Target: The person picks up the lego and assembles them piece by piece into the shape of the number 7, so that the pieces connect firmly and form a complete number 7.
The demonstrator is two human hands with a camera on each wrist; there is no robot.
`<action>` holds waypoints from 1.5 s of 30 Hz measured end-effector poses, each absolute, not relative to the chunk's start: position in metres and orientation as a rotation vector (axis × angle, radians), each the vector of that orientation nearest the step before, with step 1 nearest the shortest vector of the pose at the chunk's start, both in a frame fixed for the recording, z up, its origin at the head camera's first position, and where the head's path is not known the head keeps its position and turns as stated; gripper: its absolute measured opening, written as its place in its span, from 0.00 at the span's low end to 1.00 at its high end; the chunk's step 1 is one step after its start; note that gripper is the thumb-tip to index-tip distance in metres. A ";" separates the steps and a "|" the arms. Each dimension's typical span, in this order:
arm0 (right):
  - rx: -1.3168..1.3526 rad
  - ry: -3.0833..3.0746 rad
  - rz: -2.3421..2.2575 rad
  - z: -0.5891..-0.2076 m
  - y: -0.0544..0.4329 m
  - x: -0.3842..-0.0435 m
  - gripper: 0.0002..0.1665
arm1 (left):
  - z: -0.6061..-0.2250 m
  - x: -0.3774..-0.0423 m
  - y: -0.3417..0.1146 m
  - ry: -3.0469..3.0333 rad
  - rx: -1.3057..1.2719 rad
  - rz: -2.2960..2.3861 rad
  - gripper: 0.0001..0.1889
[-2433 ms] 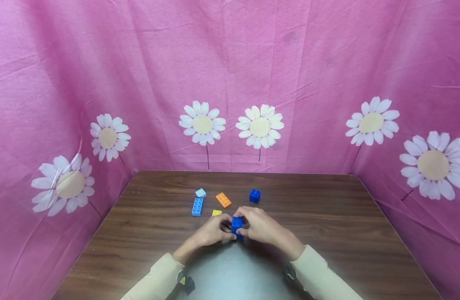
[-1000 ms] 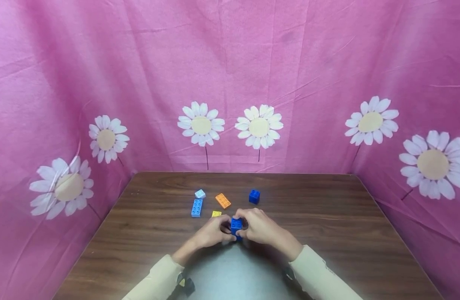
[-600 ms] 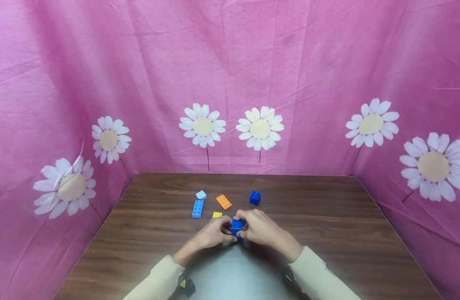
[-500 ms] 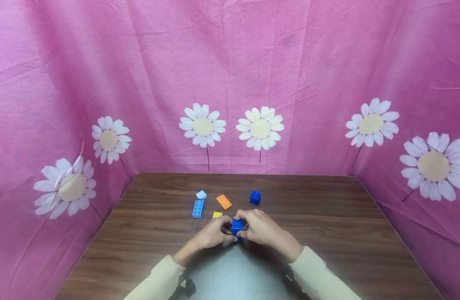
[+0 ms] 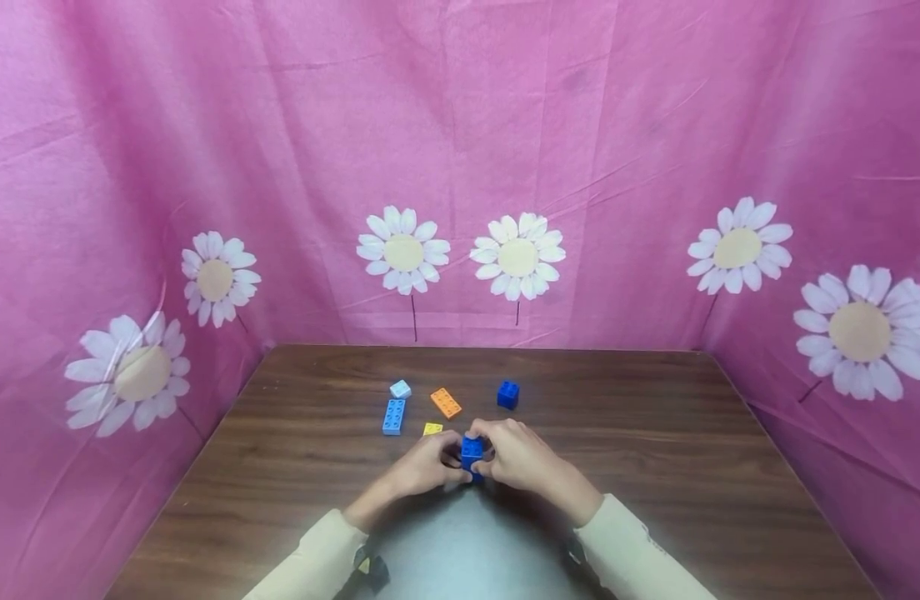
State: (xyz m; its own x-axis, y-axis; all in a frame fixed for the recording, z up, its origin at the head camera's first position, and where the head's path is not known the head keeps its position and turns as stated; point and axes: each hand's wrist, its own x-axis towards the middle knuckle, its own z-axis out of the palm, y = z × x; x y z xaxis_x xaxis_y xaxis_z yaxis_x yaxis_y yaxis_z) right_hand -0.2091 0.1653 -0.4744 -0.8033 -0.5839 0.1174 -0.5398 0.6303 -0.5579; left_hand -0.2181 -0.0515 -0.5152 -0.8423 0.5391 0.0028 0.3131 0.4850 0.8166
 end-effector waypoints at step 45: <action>-1.002 2.836 -0.905 -0.443 0.209 -0.245 0.15 | -0.511 -0.215 -0.050 2.459 0.639 1.312 0.22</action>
